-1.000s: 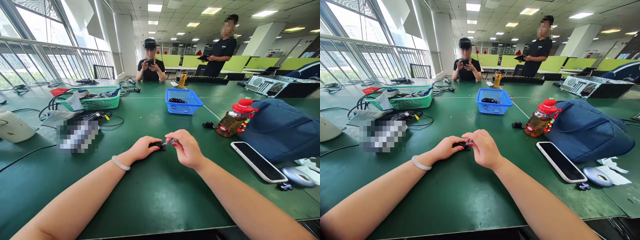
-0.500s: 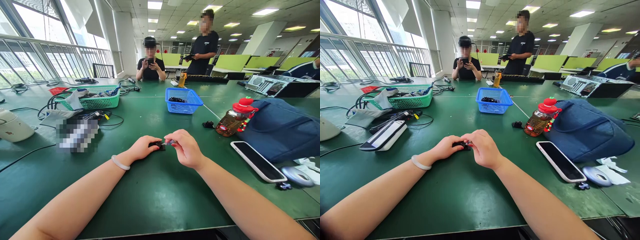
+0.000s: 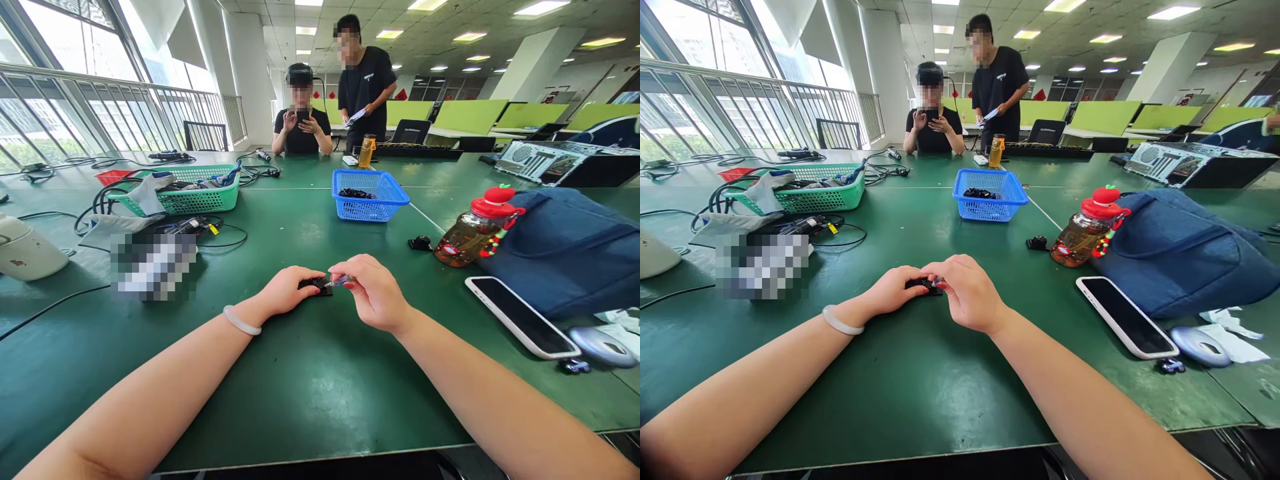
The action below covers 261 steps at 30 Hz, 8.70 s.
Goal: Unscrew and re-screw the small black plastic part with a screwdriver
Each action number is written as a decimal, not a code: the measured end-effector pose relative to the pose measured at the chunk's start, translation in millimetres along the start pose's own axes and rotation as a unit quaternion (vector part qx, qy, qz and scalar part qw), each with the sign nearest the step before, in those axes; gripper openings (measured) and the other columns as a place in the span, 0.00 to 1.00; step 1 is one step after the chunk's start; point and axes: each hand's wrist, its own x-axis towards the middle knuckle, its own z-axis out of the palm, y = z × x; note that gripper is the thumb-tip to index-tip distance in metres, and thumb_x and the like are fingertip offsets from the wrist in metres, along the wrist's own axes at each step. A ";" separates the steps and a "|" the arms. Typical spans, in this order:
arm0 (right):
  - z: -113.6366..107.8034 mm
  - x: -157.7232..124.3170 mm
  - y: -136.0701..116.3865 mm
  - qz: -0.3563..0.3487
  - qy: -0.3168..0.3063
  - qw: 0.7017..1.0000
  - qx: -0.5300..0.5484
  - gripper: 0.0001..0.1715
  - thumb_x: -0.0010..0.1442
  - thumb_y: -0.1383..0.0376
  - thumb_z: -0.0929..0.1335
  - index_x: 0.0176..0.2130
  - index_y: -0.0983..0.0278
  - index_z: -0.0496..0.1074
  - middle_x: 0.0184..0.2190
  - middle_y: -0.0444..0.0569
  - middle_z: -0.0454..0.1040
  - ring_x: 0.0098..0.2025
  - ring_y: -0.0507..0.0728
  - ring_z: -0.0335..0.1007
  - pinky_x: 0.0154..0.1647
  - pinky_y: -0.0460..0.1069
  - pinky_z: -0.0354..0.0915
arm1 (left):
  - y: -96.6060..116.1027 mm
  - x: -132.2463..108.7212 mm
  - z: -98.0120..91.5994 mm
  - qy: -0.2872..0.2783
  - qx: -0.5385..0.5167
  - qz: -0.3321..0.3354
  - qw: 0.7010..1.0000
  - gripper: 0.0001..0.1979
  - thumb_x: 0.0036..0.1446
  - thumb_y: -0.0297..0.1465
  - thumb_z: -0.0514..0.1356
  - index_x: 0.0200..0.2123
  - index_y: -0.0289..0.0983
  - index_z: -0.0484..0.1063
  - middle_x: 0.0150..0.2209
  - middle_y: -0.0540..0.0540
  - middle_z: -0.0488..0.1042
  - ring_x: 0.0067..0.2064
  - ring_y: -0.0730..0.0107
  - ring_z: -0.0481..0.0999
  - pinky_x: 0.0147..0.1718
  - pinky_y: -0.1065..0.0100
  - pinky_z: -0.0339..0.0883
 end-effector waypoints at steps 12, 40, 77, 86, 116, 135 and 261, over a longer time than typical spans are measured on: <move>-1.3 -0.3 0.8 0.001 0.010 1.000 0.001 0.16 0.61 0.75 0.58 0.47 0.64 0.65 0.36 0.46 0.72 0.38 0.49 0.66 0.41 0.46 0.65 | 0.0 0.0 0.4 -0.008 0.006 -0.014 1.000 0.16 0.58 0.35 0.58 0.50 0.45 0.73 0.49 0.51 0.76 0.49 0.64 0.74 0.52 0.65 0.66; 6.0 -7.5 2.2 0.065 0.022 0.995 0.070 0.03 0.64 0.69 0.61 0.37 0.66 0.64 0.32 0.46 0.69 0.34 0.47 0.67 0.36 0.43 0.64 | -0.8 0.4 -0.1 -0.013 -0.005 -0.007 1.000 0.17 0.59 0.37 0.57 0.51 0.45 0.72 0.51 0.50 0.75 0.51 0.64 0.73 0.53 0.64 0.66; 25.8 -9.7 -3.5 -0.216 -0.047 0.967 -0.128 0.04 0.65 0.68 0.61 0.38 0.64 0.65 0.34 0.44 0.71 0.30 0.47 0.60 0.32 0.45 0.57 | -4.1 -0.4 2.4 0.013 -0.007 -0.023 1.000 0.19 0.56 0.33 0.57 0.52 0.43 0.72 0.51 0.51 0.75 0.52 0.64 0.73 0.57 0.63 0.64; 30.8 -11.4 -1.3 -0.209 -0.053 0.969 -0.122 0.07 0.64 0.68 0.65 0.32 0.66 0.67 0.35 0.43 0.72 0.32 0.47 0.60 0.34 0.44 0.60 | -9.3 -0.5 -4.1 0.036 -0.056 -0.073 0.995 0.19 0.55 0.34 0.57 0.51 0.43 0.72 0.51 0.51 0.75 0.51 0.65 0.74 0.56 0.64 0.66; 5.4 -11.5 19.9 0.246 0.009 0.952 0.184 0.13 0.65 0.59 0.62 0.36 0.67 0.62 0.33 0.46 0.72 0.32 0.46 0.68 0.36 0.42 0.65 | -6.7 -0.2 -1.6 0.018 -0.056 -0.079 0.995 0.28 0.56 0.33 0.57 0.61 0.46 0.59 0.47 0.52 0.77 0.48 0.66 0.75 0.54 0.64 0.66; 8.1 -10.3 0.5 0.103 0.012 0.987 0.119 0.05 0.64 0.68 0.62 0.34 0.66 0.63 0.30 0.44 0.70 0.29 0.45 0.64 0.31 0.41 0.61 | -9.2 1.9 -2.3 -0.008 -0.084 -0.075 0.994 0.21 0.59 0.38 0.50 0.53 0.42 0.70 0.53 0.50 0.73 0.53 0.65 0.71 0.57 0.65 0.63; 3.1 -10.1 -2.4 0.060 0.073 0.989 0.112 0.03 0.63 0.69 0.62 0.35 0.66 0.62 0.31 0.45 0.71 0.28 0.45 0.64 0.29 0.41 0.60 | -5.4 2.8 -5.4 -0.042 -0.103 -0.069 0.991 0.22 0.60 0.37 0.45 0.51 0.42 0.71 0.54 0.51 0.72 0.54 0.66 0.69 0.59 0.66 0.59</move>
